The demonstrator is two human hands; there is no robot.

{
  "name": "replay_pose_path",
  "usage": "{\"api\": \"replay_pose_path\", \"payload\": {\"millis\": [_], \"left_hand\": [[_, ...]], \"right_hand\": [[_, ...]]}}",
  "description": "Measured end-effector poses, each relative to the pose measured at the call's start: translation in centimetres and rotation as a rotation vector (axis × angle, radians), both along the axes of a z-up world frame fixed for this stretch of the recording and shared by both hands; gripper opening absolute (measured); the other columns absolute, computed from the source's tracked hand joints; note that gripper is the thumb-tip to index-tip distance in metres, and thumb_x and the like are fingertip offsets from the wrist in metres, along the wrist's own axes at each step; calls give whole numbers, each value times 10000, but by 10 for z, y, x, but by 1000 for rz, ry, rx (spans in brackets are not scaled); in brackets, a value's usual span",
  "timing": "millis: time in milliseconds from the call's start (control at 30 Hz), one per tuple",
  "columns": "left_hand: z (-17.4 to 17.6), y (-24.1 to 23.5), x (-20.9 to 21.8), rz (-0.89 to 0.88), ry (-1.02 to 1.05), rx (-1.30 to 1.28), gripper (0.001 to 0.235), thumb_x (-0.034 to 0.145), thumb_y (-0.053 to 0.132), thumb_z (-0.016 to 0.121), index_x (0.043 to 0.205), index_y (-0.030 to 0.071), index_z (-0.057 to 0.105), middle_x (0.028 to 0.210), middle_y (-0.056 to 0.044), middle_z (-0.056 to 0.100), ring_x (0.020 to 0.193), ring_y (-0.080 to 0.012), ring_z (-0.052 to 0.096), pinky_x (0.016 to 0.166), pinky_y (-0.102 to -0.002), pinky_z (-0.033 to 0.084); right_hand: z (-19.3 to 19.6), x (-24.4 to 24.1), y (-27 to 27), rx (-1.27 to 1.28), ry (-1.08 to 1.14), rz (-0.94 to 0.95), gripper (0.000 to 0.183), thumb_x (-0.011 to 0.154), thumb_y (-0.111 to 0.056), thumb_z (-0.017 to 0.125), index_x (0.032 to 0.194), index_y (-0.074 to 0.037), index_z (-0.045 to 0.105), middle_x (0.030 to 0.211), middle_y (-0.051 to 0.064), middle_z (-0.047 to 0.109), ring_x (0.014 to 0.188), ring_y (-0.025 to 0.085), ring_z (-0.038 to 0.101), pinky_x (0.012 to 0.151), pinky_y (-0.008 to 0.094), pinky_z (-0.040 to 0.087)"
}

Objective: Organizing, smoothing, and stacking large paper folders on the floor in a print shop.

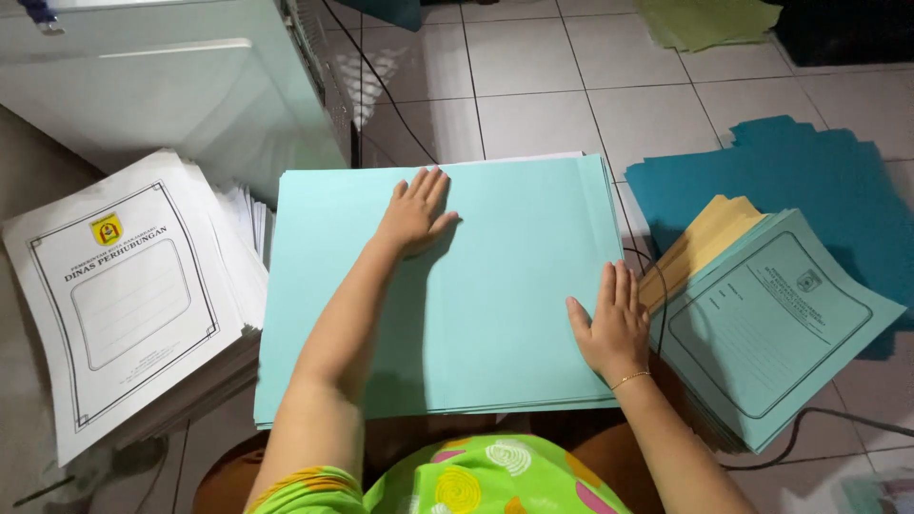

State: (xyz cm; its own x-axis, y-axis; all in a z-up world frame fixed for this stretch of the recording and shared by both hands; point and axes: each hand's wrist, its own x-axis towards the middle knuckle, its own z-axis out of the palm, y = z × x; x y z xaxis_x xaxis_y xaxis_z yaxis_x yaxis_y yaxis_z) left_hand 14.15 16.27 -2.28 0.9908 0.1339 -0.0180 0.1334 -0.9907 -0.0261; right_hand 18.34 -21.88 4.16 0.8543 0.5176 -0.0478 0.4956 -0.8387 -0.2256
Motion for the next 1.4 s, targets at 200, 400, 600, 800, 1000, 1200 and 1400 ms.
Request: {"api": "replay_pose_path", "payload": {"millis": [200, 400, 600, 800, 1000, 1200, 1400], "left_hand": [[18, -61, -30, 357, -59, -151, 806, 1034, 644, 235, 1651, 127, 192, 1715, -114, 170, 1587, -304, 132, 1250, -553, 144], [49, -158, -189, -304, -121, -200, 822, 997, 596, 379, 1640, 118, 197, 1676, -178, 234, 1542, -366, 206, 1184, -558, 197], [61, -105, -172, -487, 75, -252, 656, 1070, 511, 198, 1632, 173, 226, 1700, -137, 202, 1556, -343, 163, 1198, -561, 162], [5, -17, -29, 1, -1, -96, 769, 1023, 693, 184, 1657, 259, 178, 1722, -39, 160, 1589, -259, 134, 1235, -559, 157], [14, -90, -30, 469, -101, -215, 739, 1053, 573, 256, 1648, 135, 219, 1709, -124, 201, 1582, -311, 153, 1221, -605, 139], [38, -192, -180, 224, -99, -255, 707, 1054, 516, 287, 1634, 119, 213, 1697, -122, 208, 1562, -320, 155, 1216, -544, 108], [10, -145, -307, 662, -174, -258, 711, 1036, 497, 352, 1619, 95, 281, 1666, -172, 293, 1526, -383, 255, 1189, -605, 195]], "right_hand": [[-2, -1, 0, -21, -11, -6, 842, 996, -622, 323, 1608, -49, 244, 1684, 191, 217, 1562, 341, 196, 1150, 556, 327], [-10, -1, -2, -17, -25, 7, 855, 1002, -650, 281, 1615, -56, 239, 1682, 189, 228, 1564, 348, 197, 1150, 570, 314], [-9, 0, -1, -13, -57, -7, 850, 1004, -646, 298, 1614, -55, 244, 1684, 187, 230, 1563, 347, 200, 1151, 572, 317], [-5, 0, -2, 29, -43, -20, 849, 988, -644, 342, 1601, -60, 277, 1668, 193, 262, 1558, 346, 221, 1137, 556, 339], [-6, 0, -3, 81, -44, -4, 831, 984, -618, 396, 1589, -57, 297, 1655, 194, 281, 1543, 350, 249, 1133, 553, 345], [-5, -4, -5, 66, -51, 1, 847, 979, -635, 390, 1601, -69, 291, 1667, 171, 275, 1547, 333, 246, 1132, 547, 355], [-2, -10, -8, 74, -91, -6, 836, 1001, -647, 357, 1594, -58, 317, 1657, 178, 302, 1541, 328, 263, 1128, 530, 359]]}}
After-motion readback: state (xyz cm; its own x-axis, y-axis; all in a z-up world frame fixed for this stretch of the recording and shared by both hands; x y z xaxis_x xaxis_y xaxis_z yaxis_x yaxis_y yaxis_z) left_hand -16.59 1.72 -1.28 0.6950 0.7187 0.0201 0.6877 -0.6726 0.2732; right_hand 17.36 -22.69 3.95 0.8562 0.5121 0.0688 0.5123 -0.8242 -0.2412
